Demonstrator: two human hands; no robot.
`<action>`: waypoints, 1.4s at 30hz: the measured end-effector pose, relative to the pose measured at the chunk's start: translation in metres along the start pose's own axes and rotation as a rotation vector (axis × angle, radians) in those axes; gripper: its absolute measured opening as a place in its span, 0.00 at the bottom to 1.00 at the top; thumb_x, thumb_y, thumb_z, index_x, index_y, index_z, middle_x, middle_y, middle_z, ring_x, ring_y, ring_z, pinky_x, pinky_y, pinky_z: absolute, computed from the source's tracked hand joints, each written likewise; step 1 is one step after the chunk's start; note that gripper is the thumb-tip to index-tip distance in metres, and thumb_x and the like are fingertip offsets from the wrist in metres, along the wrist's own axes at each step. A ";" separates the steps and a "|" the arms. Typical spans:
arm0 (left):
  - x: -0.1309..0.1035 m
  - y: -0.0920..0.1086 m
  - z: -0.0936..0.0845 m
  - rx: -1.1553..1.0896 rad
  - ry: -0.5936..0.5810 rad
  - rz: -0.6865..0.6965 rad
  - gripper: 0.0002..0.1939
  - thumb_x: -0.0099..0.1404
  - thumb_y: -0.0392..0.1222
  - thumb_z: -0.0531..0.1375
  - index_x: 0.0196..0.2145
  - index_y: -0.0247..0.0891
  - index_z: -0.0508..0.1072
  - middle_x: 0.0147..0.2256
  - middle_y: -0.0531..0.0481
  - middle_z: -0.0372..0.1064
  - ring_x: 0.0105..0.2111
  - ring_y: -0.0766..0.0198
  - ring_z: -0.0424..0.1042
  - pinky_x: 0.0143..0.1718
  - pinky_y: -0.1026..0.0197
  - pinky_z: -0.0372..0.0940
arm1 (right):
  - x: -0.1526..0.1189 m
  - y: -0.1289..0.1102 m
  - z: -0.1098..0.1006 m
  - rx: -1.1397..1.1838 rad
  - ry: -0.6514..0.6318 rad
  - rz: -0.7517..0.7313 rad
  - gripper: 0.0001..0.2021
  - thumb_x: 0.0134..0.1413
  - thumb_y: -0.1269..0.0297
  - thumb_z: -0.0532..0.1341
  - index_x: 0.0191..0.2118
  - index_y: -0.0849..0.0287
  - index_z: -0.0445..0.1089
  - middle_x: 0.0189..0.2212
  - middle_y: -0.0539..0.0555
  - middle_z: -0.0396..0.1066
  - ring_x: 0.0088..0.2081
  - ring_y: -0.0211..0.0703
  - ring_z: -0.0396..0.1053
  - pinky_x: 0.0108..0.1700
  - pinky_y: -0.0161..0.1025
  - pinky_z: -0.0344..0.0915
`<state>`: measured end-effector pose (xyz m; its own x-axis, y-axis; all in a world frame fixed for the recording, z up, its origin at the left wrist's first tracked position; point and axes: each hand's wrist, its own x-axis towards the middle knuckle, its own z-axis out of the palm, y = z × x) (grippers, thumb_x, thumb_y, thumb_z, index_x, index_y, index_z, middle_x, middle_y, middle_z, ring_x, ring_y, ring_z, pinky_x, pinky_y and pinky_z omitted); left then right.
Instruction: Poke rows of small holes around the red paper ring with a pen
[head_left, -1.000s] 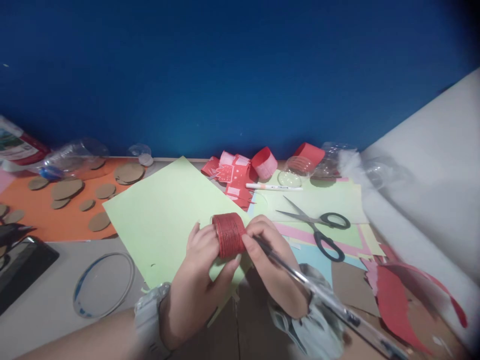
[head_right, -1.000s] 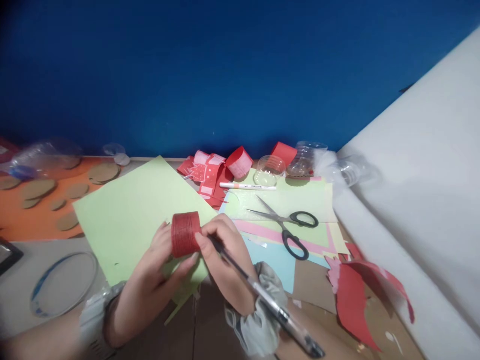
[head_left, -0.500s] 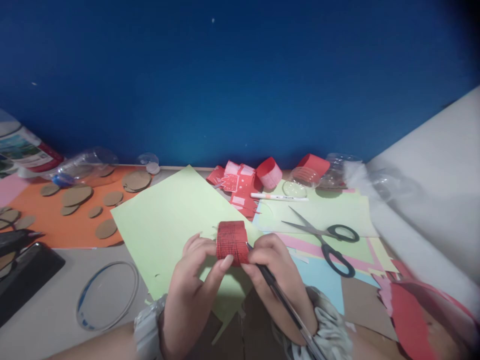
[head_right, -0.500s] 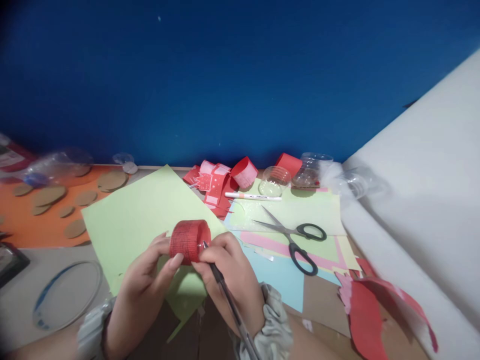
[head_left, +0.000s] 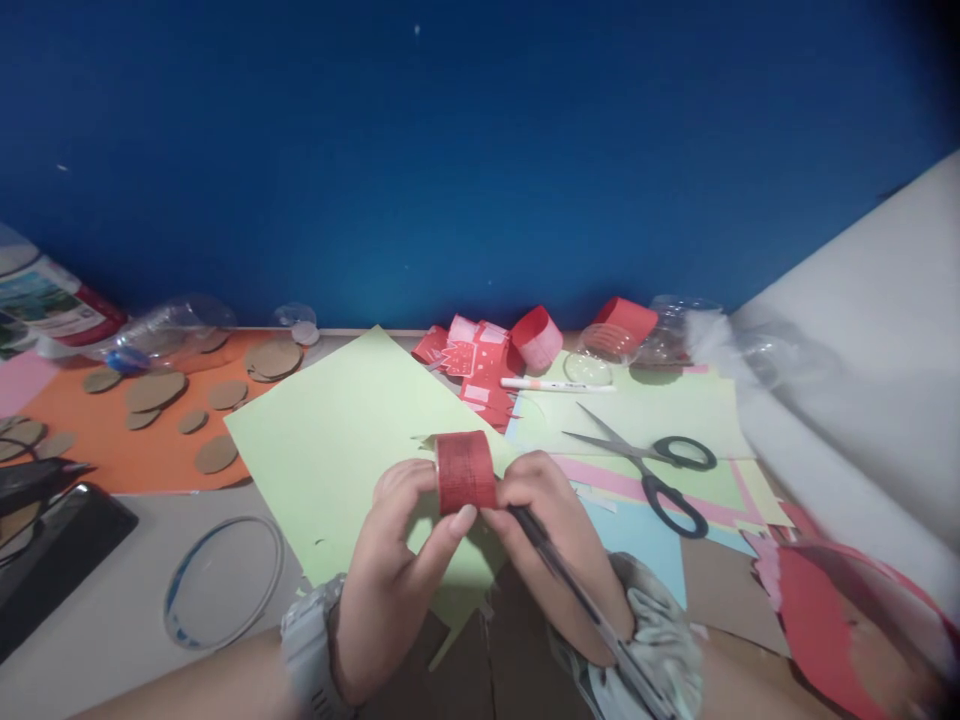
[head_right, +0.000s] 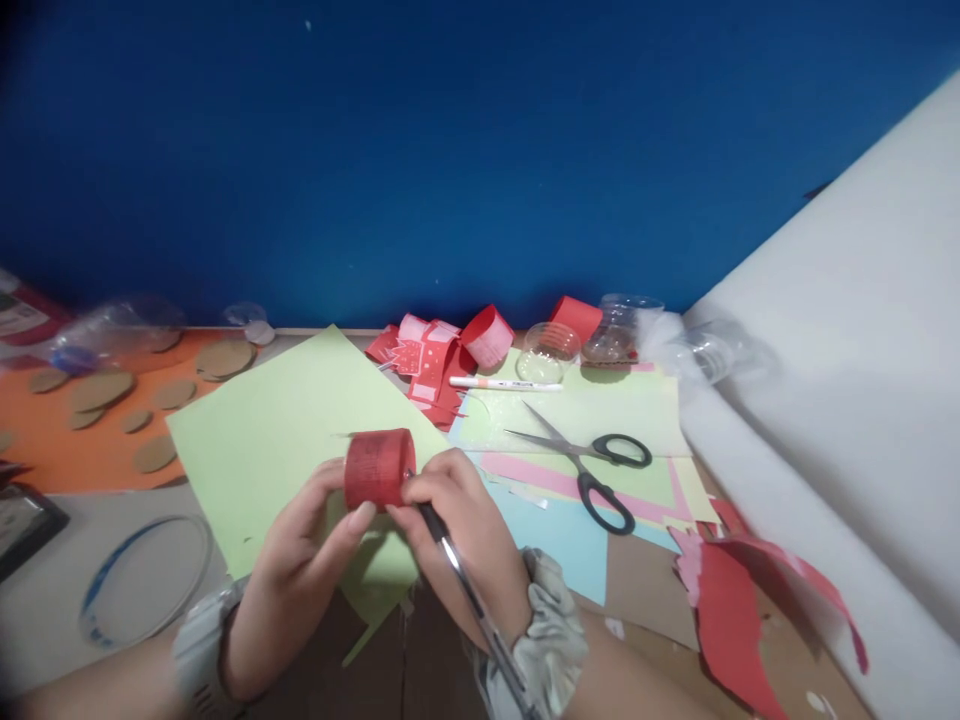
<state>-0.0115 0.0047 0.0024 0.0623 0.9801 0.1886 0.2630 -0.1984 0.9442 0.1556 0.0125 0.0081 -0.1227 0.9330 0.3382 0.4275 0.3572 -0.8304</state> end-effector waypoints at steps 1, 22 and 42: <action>0.000 -0.001 0.000 -0.017 0.001 -0.014 0.04 0.70 0.38 0.61 0.40 0.42 0.76 0.43 0.48 0.77 0.47 0.57 0.74 0.52 0.57 0.65 | -0.001 0.000 0.000 0.001 -0.037 -0.009 0.09 0.62 0.67 0.62 0.30 0.53 0.70 0.30 0.51 0.66 0.31 0.43 0.68 0.33 0.39 0.67; 0.002 0.005 0.003 0.068 -0.014 -0.306 0.10 0.65 0.48 0.62 0.31 0.40 0.76 0.30 0.51 0.77 0.32 0.59 0.74 0.38 0.58 0.67 | -0.002 0.001 0.001 0.112 -0.048 0.061 0.06 0.63 0.69 0.60 0.33 0.54 0.67 0.32 0.50 0.65 0.34 0.42 0.66 0.37 0.39 0.64; -0.001 0.004 -0.002 0.216 -0.234 -0.150 0.10 0.72 0.43 0.54 0.34 0.42 0.72 0.34 0.48 0.76 0.40 0.53 0.73 0.49 0.48 0.64 | 0.000 0.003 -0.003 0.464 -0.002 0.311 0.10 0.66 0.61 0.60 0.32 0.55 0.64 0.26 0.46 0.65 0.29 0.38 0.66 0.35 0.36 0.63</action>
<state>-0.0121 0.0030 0.0068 0.2201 0.9747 -0.0386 0.4823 -0.0744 0.8728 0.1590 0.0135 0.0072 -0.0561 0.9974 0.0460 0.0049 0.0464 -0.9989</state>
